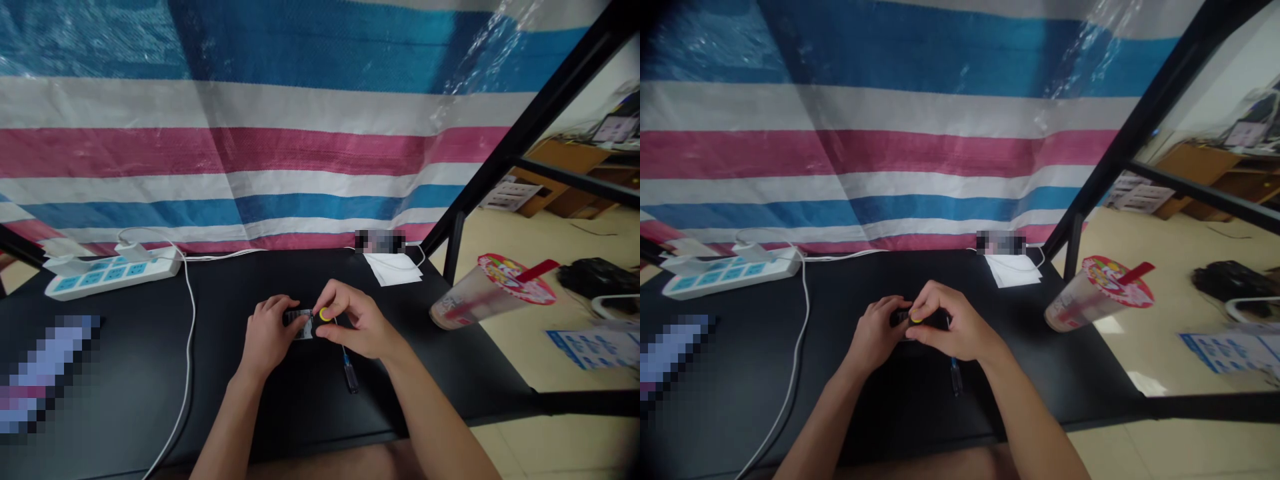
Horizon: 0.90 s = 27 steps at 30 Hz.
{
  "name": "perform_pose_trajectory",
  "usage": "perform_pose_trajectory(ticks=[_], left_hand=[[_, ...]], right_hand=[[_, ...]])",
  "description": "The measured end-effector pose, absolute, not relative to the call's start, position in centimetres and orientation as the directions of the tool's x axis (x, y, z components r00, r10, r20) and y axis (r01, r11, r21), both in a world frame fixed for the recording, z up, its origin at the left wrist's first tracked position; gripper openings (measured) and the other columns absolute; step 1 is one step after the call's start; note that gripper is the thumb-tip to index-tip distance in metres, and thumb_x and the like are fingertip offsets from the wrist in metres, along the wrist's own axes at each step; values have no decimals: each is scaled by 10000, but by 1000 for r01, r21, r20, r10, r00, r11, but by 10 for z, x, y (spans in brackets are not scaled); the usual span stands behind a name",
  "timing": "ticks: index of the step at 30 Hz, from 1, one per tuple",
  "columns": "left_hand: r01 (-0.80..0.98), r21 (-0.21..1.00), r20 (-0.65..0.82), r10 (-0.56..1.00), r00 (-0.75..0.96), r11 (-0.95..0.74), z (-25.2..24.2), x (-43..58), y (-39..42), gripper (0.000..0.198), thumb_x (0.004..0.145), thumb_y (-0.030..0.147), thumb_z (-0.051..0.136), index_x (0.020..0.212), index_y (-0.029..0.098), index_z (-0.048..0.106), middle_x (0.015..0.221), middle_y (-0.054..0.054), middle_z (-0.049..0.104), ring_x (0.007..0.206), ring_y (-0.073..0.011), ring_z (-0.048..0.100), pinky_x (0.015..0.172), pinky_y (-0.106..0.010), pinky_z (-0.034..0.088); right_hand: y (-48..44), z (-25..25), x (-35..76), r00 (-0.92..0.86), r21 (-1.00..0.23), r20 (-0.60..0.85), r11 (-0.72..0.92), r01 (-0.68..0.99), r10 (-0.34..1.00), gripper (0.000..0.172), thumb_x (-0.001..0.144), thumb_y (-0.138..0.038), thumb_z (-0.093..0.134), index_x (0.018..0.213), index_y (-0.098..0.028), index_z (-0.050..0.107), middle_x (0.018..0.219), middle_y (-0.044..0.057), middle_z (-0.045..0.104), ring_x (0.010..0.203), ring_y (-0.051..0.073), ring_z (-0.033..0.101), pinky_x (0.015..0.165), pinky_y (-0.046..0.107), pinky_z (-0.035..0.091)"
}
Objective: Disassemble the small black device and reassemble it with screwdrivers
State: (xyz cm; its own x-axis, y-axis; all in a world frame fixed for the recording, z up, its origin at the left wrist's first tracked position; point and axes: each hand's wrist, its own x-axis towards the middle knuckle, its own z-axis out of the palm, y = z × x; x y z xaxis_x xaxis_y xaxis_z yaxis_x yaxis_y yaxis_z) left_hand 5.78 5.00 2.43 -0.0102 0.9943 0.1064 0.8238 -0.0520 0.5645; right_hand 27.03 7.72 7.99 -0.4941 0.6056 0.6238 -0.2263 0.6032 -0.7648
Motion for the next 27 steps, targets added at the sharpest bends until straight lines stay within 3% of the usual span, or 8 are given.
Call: perform_pose_trajectory(ticks=[3,6,8,13,16,21,24,27], left_hand=[[829,558,115,993,-19,-49,24,58,50,249,959,361,709,1196,294,747,1356,-42,701,1216,-298,632,1012,-443,506],[835,548,114,993,-13,-52,25,58,50,251,958,357,708,1198,289,740,1343,-42,707,1195,-298,640,988,-434,516],[835,547,116,993,-10,-55,25,58,50,245,961,360,704,1190,283,741,1335,-42,712,1187,-301,641,975,-433,519],[829,556,117,993,-9,-58,22,57,52,244,960,375,702,1185,293,753,1356,-41,704,1214,-300,630,995,-439,511],[830,554,115,993,-2,-62,20,56,53,252,963,370,694,1195,291,752,1353,-42,708,1210,-296,629,1009,-441,506],[841,539,113,993,-14,-50,22,57,51,271,965,362,687,1219,284,741,1373,-49,700,1199,-307,637,967,-437,520],[841,539,121,992,-19,-50,24,58,51,254,957,351,698,1198,286,747,1369,-49,703,1221,-309,635,973,-431,522],[840,541,123,992,-18,-52,25,58,51,240,956,350,701,1185,300,751,1349,-38,710,1218,-304,638,975,-432,524]], right_hand=[[80,78,271,-490,-765,624,605,-223,609,252,836,-154,859,958,-225,651,1027,37,691,925,146,695,869,327,565],[80,81,274,-551,-787,598,557,-266,582,171,935,-154,739,1074,-219,663,1240,107,711,1124,195,717,997,409,572],[79,82,275,-576,-805,579,520,-287,578,160,981,-142,670,1122,-216,656,1263,127,731,1175,208,729,1008,420,583],[79,78,272,-504,-780,609,576,-245,612,183,897,-158,802,1003,-217,664,1041,62,737,977,164,746,871,327,599],[80,78,271,-486,-760,635,600,-250,601,245,838,-156,860,972,-222,666,1012,37,714,918,141,720,870,320,592],[76,85,273,-588,-836,542,461,-299,601,102,978,-207,704,1080,-217,696,1369,133,717,1254,223,720,1084,447,574],[75,84,273,-584,-851,521,426,-306,623,93,991,-205,695,1083,-214,686,1220,114,785,1199,214,750,1014,412,606],[79,80,270,-497,-799,592,542,-259,635,160,905,-191,803,1004,-221,681,1050,61,755,988,172,753,858,332,602]])
